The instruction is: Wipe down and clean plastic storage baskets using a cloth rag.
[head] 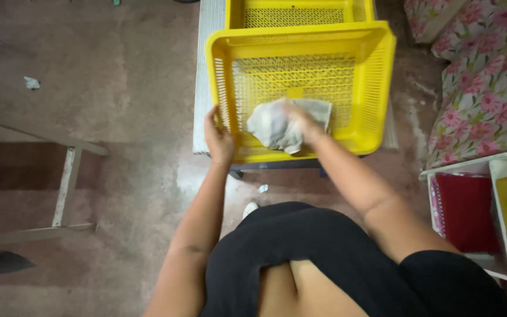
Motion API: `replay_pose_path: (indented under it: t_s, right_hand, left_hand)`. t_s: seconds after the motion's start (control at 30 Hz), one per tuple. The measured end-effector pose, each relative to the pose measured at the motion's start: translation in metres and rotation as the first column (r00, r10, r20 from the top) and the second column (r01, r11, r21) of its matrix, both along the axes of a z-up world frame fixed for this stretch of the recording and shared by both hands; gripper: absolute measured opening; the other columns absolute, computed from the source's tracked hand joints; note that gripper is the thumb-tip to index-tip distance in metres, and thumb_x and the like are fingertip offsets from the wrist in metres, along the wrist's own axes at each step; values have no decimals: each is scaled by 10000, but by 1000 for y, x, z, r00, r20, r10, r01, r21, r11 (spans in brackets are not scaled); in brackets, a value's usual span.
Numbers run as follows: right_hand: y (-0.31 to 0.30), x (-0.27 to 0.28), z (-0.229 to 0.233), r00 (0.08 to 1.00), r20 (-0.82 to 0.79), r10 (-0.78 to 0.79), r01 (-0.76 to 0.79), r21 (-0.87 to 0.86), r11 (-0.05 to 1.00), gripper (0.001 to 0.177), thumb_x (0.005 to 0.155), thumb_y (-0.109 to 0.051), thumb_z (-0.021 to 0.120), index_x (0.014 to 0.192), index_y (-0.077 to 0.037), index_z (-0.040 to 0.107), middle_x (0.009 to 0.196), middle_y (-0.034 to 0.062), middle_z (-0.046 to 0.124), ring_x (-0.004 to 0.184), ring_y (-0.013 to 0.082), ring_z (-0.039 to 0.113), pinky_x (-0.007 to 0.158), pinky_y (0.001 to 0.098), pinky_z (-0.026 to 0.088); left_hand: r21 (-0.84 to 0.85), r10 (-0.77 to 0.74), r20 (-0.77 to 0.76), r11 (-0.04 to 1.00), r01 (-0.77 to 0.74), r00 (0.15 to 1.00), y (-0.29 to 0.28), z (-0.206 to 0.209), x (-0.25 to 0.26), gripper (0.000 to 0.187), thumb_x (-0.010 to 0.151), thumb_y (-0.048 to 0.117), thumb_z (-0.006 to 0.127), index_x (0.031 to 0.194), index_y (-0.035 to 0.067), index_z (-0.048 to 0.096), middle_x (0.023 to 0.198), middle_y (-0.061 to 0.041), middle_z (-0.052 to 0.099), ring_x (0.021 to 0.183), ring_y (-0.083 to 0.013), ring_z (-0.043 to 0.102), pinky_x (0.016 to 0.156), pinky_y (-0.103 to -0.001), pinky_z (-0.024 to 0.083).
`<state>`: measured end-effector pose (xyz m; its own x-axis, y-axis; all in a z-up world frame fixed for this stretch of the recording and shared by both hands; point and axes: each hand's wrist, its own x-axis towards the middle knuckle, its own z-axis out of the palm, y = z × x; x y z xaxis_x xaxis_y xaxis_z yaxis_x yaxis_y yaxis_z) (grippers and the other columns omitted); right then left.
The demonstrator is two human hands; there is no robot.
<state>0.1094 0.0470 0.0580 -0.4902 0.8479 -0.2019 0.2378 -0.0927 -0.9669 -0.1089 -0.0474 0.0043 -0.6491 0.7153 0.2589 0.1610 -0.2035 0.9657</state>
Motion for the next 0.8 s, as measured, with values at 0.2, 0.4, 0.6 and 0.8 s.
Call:
replay_pose_path:
  t_s: [0.2,0.4,0.6,0.8]
  right_hand:
    - [0,27,25,822,-396,-410,177,-507,844,539,961,-461,720,1308,-50,690,1328,107,694,1193,195,694,1094,386,536]
    - [-16,35,87,843,-139,-519,433,-395,810,787,823,-530,832,1338,35,644,1342,199,676,1255,265,652,1100,444,522]
    - [58,142,97,853,-340,-395,425,15,905,468,933,-426,733,1224,-63,684,1196,81,710,1091,175,681,970,327,549]
    - [50,168,62,987,24,161,-157,420,894,118,962,-71,747,1074,-67,711,1138,78,709,1021,165,704,919,272,589]
  left_hand:
    - [-53,194,-570,961,-271,798,-5,-20,-14,848,634,-168,578,1432,116,524,1279,-134,576,1201,-372,523,1110,-460,368]
    - [-246,-333,-760,942,227,558,4,-28,52,145,701,345,757,842,326,731,869,51,697,918,-220,690,898,-365,511]
    - [-762,-870,-475,481,433,131,7,10,96,657,805,580,757,1348,236,619,1313,-46,640,1280,-274,587,1089,-498,464]
    - [-826,-919,-394,337,452,-35,33,-2,129,650,906,303,565,1533,180,446,1552,-99,489,1362,-347,501,1097,-482,381]
